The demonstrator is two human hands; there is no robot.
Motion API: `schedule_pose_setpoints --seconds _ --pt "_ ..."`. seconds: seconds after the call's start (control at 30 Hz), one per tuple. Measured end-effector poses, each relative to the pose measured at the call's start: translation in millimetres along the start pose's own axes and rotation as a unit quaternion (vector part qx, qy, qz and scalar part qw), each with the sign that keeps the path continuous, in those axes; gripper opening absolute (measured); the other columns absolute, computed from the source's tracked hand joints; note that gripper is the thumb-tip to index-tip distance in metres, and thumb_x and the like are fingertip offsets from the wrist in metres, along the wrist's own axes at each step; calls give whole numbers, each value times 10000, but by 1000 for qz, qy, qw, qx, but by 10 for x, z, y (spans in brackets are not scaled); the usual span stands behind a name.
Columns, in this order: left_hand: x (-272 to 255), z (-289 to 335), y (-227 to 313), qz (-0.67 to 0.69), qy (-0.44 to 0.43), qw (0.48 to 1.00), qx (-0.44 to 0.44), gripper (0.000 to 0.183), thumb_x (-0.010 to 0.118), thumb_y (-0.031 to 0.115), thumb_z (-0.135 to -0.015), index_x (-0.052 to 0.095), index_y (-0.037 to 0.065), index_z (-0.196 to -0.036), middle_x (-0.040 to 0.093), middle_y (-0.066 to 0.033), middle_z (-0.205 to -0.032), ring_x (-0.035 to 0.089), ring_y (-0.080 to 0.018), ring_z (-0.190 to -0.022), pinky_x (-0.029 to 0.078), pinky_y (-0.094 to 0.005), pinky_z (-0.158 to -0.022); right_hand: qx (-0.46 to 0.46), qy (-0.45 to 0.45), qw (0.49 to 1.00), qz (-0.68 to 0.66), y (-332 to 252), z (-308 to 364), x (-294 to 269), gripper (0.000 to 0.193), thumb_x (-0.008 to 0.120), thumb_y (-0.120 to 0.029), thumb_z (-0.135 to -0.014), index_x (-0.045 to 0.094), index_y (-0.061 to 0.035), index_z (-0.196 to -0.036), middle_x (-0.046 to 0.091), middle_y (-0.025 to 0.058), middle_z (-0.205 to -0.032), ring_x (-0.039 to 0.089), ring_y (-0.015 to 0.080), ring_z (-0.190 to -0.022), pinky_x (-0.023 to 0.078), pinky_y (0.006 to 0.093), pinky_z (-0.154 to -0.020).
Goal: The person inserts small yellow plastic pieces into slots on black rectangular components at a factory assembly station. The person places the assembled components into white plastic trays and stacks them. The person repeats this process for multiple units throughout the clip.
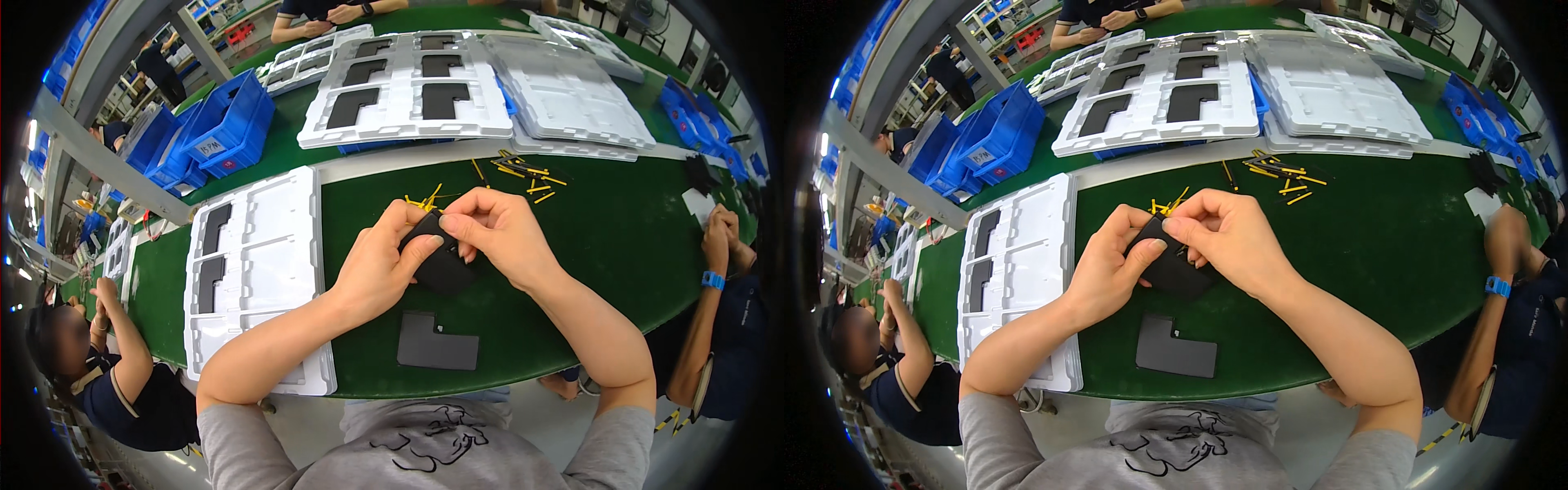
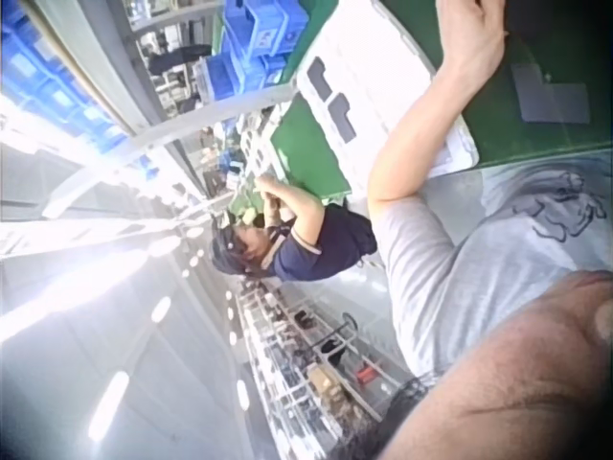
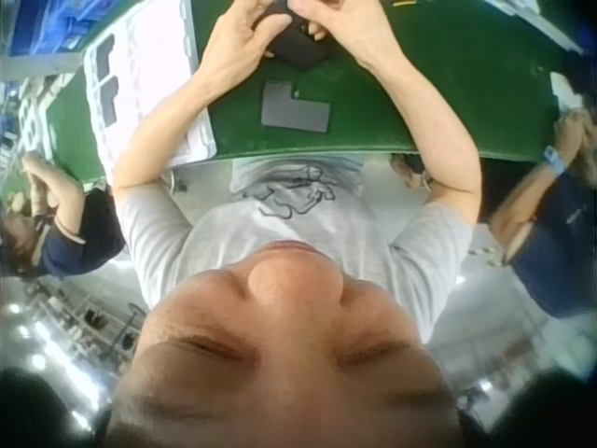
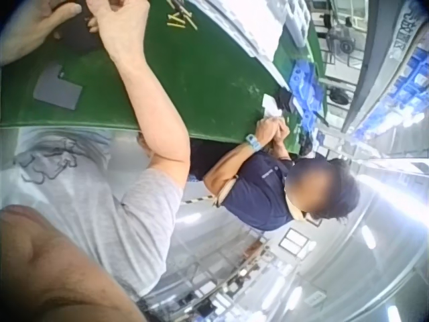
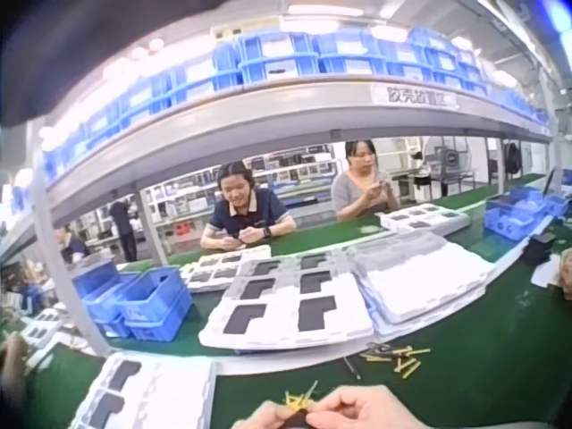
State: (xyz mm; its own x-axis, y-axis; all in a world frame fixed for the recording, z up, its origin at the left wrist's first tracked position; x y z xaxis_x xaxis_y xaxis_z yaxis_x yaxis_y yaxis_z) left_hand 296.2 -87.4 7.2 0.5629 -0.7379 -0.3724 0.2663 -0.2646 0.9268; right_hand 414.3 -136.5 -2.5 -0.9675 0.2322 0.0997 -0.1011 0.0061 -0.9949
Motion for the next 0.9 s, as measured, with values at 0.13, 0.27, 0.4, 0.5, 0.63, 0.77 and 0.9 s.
schedule_pose_setpoints --seconds 0.13,0.27,0.4,0.5,0.63,0.77,0.9 --pt "13 11 10 16 -13 1000 -8 170 536 132 -967 445 32 -1070 635 -49 -939 600 -82 -806 513 -225 -603 -10 -6 1000 -12 35 12 17 152 643 -156 -895 626 -5 -893 596 3 -706 525 42 -576 443 204 -523" --pt "29 4 25 26 -9 999 30 217 565 160 -953 437 4 -1032 672 -105 -928 643 -148 -745 524 -271 -573 -23 6 1000 2 15 29 4 154 641 -169 -895 615 -20 -864 583 -8 -690 508 34 -567 409 194 -506" --pt "22 10 28 18 -8 998 56 220 577 157 -948 438 7 -1028 669 -97 -915 636 -138 -744 525 -263 -585 -23 -3 1000 -16 27 21 18 157 645 -176 -893 610 -30 -848 577 -14 -684 497 27 -560 388 187 -498" --pt "29 25 13 37 -12 998 49 215 579 155 -947 442 10 -1025 666 -94 -904 631 -125 -754 526 -260 -591 -18 -11 1000 -20 18 37 29 170 657 -184 -893 605 -32 -837 583 -4 -716 500 41 -566 401 196 -520" --pt "1 1 56 76 -11 997 23 231 542 146 -965 438 34 -1139 645 -70 -898 609 -102 -775 509 -239 -616 -35 -15 999 -27 -11 -5 19 231 606 -238 -939 615 -18 -872 593 11 -744 514 61 -574 428 212 -544" --pt "-45 -4 7 94 9 995 30 357 530 159 -973 407 76 -1298 636 -58 -880 588 -89 -734 477 -226 -597 5 -52 997 -58 98 -70 -35 350 450 -310 -1012 614 -9 -939 599 32 -768 532 79 -590 452 231 -570" --pt "-94 0 -18 90 21 995 25 349 531 183 -976 421 60 -1284 636 -60 -875 584 -83 -712 470 -229 -578 23 -68 995 -68 144 -84 -16 326 471 -301 -1005 612 -13 -948 597 32 -765 533 76 -593 451 229 -569"
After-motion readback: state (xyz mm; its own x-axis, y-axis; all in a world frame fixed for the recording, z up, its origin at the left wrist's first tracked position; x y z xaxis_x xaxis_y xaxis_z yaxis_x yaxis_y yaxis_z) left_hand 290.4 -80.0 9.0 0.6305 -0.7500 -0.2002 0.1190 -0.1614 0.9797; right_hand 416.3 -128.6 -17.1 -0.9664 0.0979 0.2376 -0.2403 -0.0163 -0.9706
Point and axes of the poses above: each hand's wrist, its own z-axis away from the middle knuckle, its own x-axis out of the palm, y = z × x, the point moved 9 cm from there along -z, towards the middle knuckle
